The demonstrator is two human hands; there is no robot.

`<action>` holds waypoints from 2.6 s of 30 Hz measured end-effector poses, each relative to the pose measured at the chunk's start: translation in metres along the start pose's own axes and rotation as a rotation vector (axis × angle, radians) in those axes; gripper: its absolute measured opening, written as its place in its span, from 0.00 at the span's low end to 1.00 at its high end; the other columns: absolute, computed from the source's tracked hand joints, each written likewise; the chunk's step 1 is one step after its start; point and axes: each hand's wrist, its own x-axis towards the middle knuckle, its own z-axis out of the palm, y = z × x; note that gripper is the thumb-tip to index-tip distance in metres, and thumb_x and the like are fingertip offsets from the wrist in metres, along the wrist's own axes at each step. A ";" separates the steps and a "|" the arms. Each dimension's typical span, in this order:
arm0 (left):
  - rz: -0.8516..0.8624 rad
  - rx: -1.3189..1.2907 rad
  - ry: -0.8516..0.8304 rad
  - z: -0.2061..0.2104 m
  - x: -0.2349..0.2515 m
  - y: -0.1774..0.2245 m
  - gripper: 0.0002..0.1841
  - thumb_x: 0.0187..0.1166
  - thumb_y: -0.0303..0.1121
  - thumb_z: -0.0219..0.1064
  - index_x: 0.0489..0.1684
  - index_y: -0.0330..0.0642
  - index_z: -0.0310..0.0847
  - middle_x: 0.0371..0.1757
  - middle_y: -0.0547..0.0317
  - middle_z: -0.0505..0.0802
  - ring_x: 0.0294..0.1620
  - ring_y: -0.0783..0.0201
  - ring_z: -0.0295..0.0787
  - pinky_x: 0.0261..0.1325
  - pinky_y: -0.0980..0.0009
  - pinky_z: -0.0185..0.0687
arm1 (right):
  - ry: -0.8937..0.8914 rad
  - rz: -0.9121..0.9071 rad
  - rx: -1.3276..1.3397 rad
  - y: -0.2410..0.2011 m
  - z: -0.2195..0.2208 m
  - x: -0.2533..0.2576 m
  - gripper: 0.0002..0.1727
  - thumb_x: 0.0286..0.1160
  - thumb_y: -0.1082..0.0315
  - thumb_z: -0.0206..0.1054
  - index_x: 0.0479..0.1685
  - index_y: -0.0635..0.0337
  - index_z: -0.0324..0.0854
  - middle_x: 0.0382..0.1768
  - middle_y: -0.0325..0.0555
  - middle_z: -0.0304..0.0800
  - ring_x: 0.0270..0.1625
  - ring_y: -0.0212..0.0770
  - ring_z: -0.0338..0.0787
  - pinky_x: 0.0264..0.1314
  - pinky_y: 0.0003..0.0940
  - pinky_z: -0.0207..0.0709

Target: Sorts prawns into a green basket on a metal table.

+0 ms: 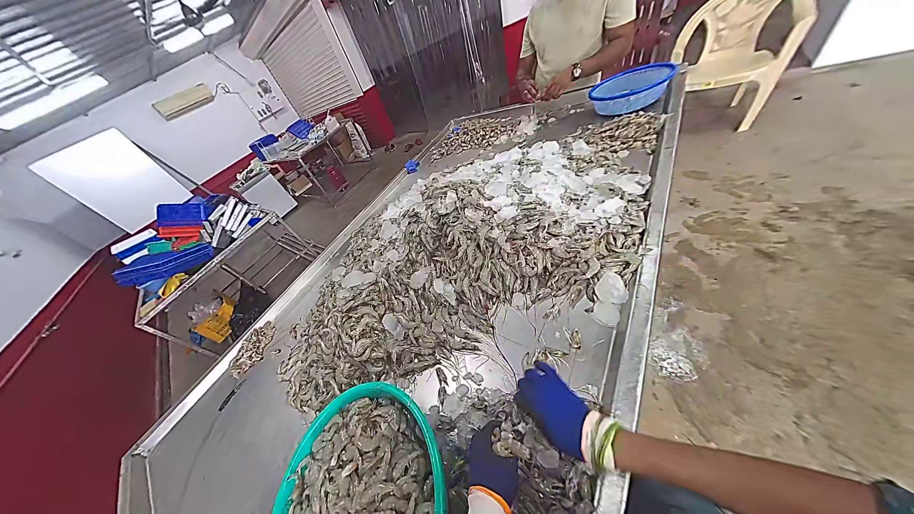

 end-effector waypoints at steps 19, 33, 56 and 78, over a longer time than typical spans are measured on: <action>0.244 -0.149 0.462 0.009 -0.002 0.003 0.23 0.63 0.13 0.71 0.61 0.31 0.86 0.57 0.37 0.93 0.61 0.47 0.90 0.71 0.50 0.80 | -0.078 0.029 0.041 -0.046 -0.036 -0.008 0.16 0.79 0.78 0.62 0.63 0.68 0.81 0.64 0.67 0.84 0.67 0.69 0.84 0.66 0.64 0.77; 0.311 -0.318 0.162 -0.018 0.019 -0.051 0.30 0.59 0.16 0.73 0.69 0.29 0.80 0.60 0.41 0.91 0.59 0.59 0.90 0.67 0.62 0.85 | -0.141 0.233 0.115 0.037 0.003 0.026 0.20 0.80 0.66 0.66 0.68 0.64 0.81 0.70 0.69 0.81 0.73 0.73 0.80 0.69 0.71 0.75; 0.173 -0.130 0.459 -0.014 0.006 -0.007 0.22 0.65 0.16 0.70 0.61 0.31 0.82 0.48 0.37 0.93 0.52 0.46 0.92 0.61 0.47 0.84 | -0.106 -0.065 -0.025 -0.069 -0.043 0.024 0.17 0.73 0.80 0.67 0.62 0.68 0.82 0.64 0.66 0.82 0.68 0.69 0.82 0.66 0.64 0.76; 0.331 -0.212 0.399 -0.015 0.030 -0.056 0.24 0.57 0.24 0.73 0.57 0.28 0.84 0.60 0.41 0.92 0.58 0.56 0.91 0.65 0.56 0.86 | -0.203 0.240 0.259 -0.048 -0.017 0.125 0.20 0.83 0.74 0.59 0.72 0.70 0.75 0.65 0.73 0.85 0.70 0.72 0.85 0.69 0.69 0.77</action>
